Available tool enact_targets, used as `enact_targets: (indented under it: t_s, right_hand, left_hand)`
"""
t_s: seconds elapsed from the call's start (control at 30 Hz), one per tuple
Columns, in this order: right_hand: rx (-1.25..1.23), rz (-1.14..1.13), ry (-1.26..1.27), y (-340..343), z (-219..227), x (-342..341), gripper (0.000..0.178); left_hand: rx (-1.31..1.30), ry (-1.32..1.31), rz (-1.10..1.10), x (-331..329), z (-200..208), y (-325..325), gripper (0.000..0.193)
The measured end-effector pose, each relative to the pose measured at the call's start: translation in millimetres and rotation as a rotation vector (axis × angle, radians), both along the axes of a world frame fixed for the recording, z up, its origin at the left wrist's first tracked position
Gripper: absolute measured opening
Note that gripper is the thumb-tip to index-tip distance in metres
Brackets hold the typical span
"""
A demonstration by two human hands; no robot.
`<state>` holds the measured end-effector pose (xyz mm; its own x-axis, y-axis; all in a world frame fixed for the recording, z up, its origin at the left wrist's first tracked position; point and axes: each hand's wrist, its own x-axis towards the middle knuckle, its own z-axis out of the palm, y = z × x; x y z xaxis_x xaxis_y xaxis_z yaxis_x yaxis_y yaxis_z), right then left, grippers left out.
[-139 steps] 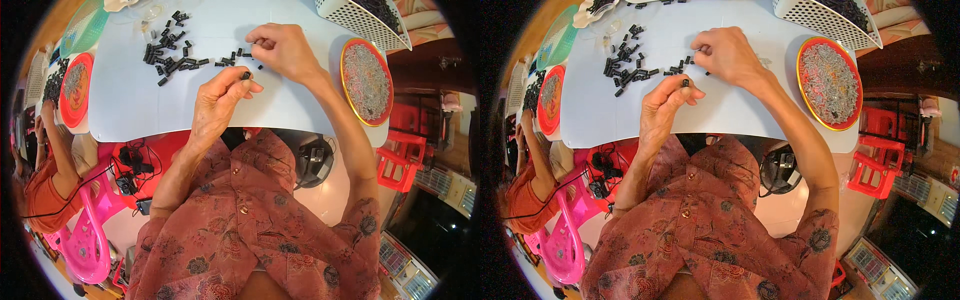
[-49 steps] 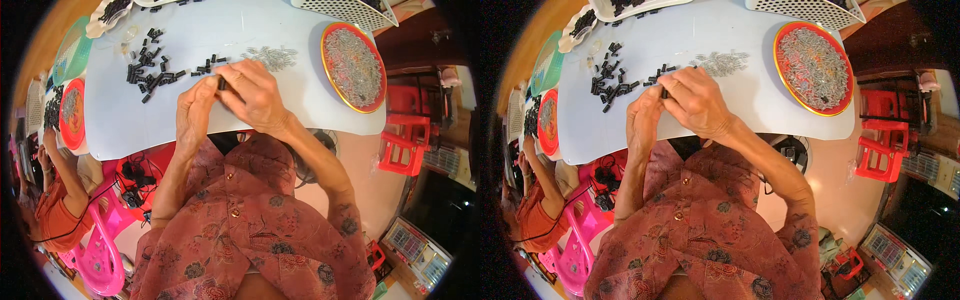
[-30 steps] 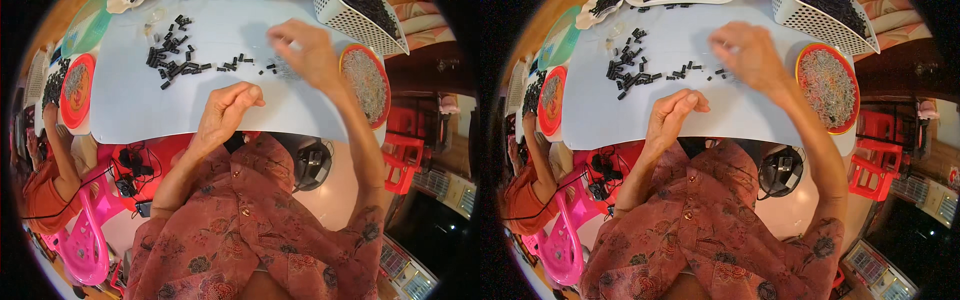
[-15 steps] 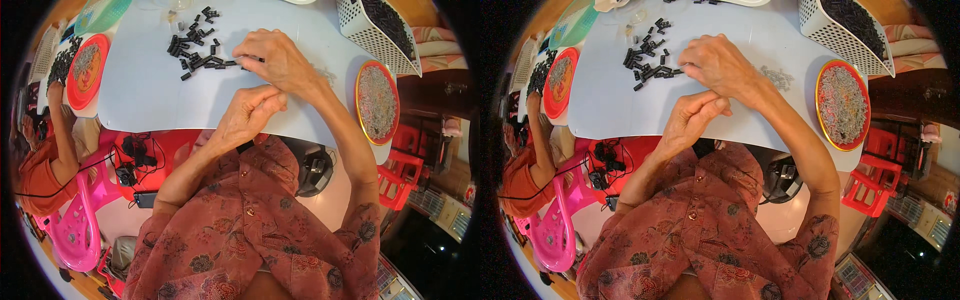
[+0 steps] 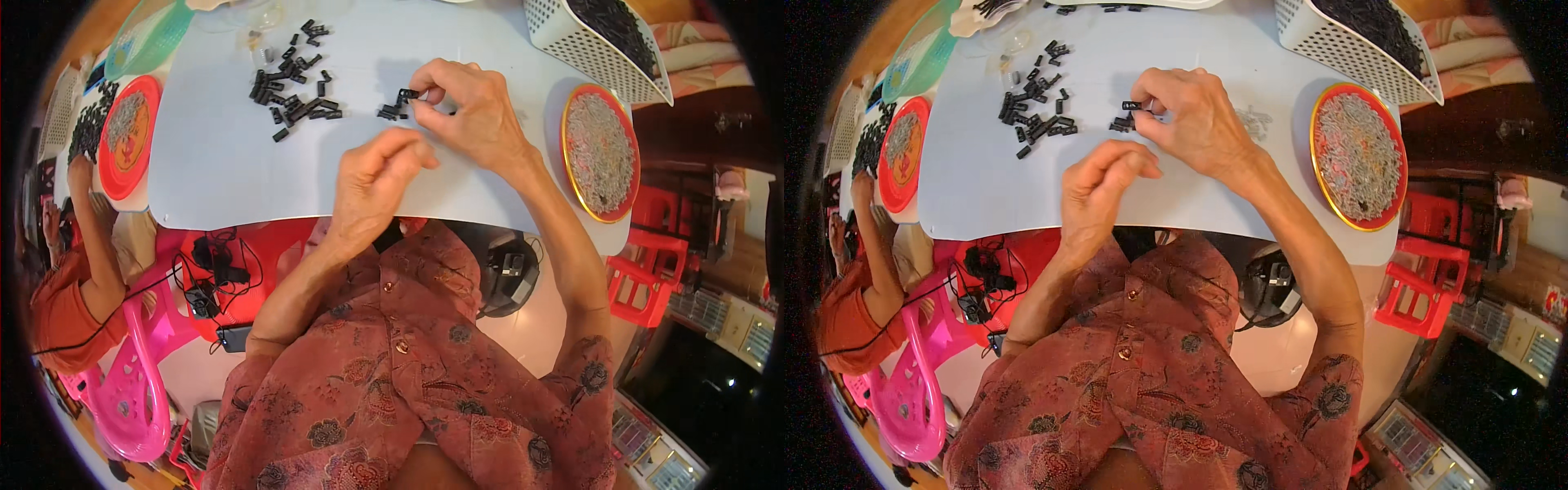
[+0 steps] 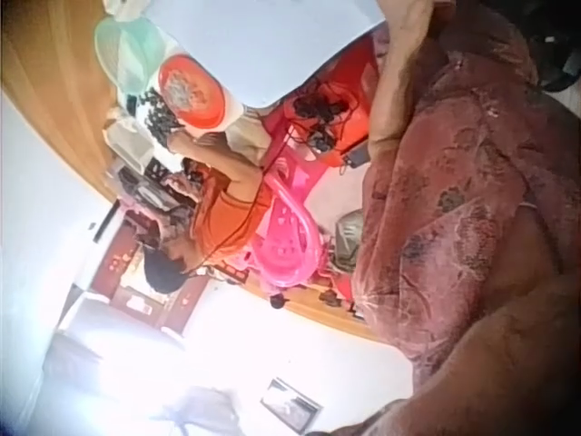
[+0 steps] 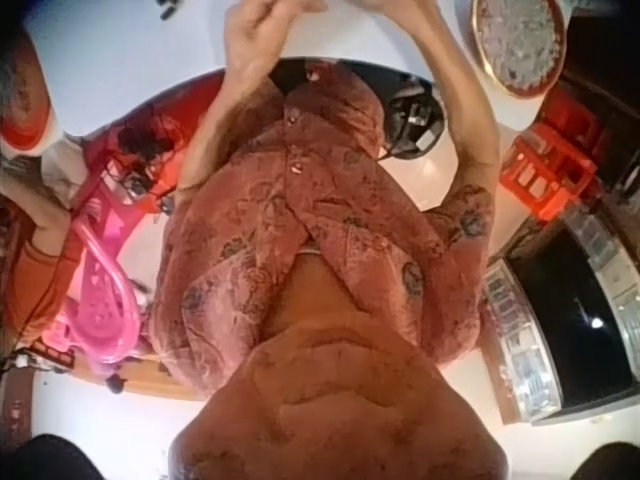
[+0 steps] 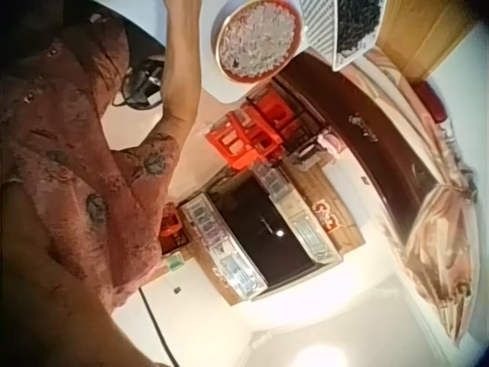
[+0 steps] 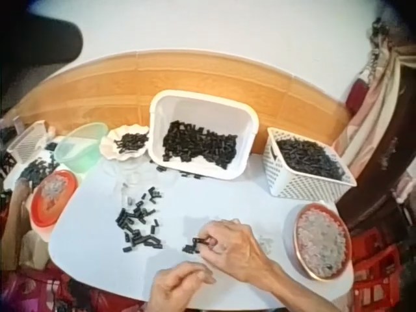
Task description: The person assembles small black plastic components by hand at a white table.
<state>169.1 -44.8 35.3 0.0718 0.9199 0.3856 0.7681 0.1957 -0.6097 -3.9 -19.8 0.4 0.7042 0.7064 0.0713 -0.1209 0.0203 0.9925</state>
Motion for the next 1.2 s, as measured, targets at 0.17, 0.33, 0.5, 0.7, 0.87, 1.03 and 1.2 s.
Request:
enact_targets:
  t_s: [0.17,0.33,0.5,0.7,0.87,1.03,1.2]
  right_hand:
    - [0.095,-0.15,0.064,-32,-4,-11,0.015]
    - [0.201,-0.27,0.43,-46,-25,-32,0.015]
    - [0.333,-0.301,0.238,-61,-27,-39,0.009]
    - [0.093,-0.3,0.039,-54,-7,25,0.005]
    - [0.03,-0.123,-0.318,-28,-13,66,0.009]
    - [-0.054,-0.04,-0.427,-18,-20,70,0.01]
    - [-0.198,-0.105,-0.303,-19,1,53,0.008]
  left_hand:
    - [-0.092,-0.018,0.102,10,6,0,0.014]
    - [-0.063,-0.013,0.147,17,1,-2,0.024]
    - [0.029,0.023,0.097,15,3,-1,0.02]
    - [-0.043,-0.024,0.042,15,0,-4,0.02]
    - [-0.01,0.0,0.001,17,-2,-2,0.019]
    - [-0.037,-0.023,0.004,18,-3,-3,0.018]
    - [-0.09,-0.025,0.025,16,-4,-1,0.021]
